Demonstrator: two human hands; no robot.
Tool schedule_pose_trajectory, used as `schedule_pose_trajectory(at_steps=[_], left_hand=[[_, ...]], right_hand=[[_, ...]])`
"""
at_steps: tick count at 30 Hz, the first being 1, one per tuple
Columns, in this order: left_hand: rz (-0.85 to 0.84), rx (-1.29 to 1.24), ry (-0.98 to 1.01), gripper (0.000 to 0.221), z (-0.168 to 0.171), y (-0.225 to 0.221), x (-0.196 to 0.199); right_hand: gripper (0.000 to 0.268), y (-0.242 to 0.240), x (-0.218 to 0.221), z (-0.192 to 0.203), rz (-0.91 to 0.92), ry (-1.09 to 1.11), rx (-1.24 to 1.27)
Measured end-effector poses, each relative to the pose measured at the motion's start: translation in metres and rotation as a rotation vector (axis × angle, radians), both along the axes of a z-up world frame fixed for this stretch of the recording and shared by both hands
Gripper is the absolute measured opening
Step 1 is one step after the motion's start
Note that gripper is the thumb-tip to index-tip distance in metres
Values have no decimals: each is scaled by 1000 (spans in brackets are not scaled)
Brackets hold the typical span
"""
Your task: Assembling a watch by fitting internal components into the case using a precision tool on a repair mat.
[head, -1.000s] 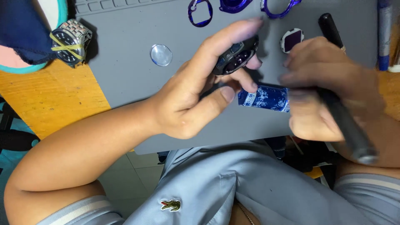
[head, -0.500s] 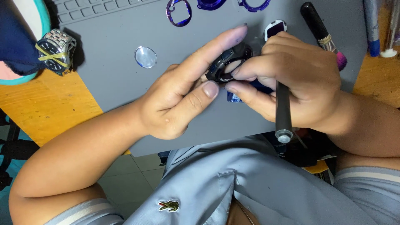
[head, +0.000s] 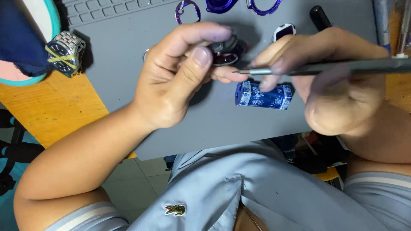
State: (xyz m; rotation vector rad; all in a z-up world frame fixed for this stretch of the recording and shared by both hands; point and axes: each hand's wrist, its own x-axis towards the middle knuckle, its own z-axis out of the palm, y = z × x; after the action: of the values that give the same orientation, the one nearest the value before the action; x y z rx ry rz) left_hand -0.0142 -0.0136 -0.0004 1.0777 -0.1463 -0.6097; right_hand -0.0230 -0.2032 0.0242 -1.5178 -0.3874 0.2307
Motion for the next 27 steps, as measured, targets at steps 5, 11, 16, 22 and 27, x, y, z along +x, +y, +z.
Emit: schedule_pose_trajectory(at_steps=[5,11,16,22,27], left_hand=[[-112,-73,-46,22,5,3,2],[-213,8,-96,43,3,3,2],[-110,294,-396,40,4,0,2],[63,390,-359,36,6,-7,1],[-18,761,-739,37,6,-2,2]], right_hand=[[32,6,-2,6,-13,36,-9],[23,-9,1,7,51,-54,-80],[18,-8,3,6,12,-131,-198],[23,-5,10,-4,22,-288,-318],[17,-7,13,-5,112,-330,-524]])
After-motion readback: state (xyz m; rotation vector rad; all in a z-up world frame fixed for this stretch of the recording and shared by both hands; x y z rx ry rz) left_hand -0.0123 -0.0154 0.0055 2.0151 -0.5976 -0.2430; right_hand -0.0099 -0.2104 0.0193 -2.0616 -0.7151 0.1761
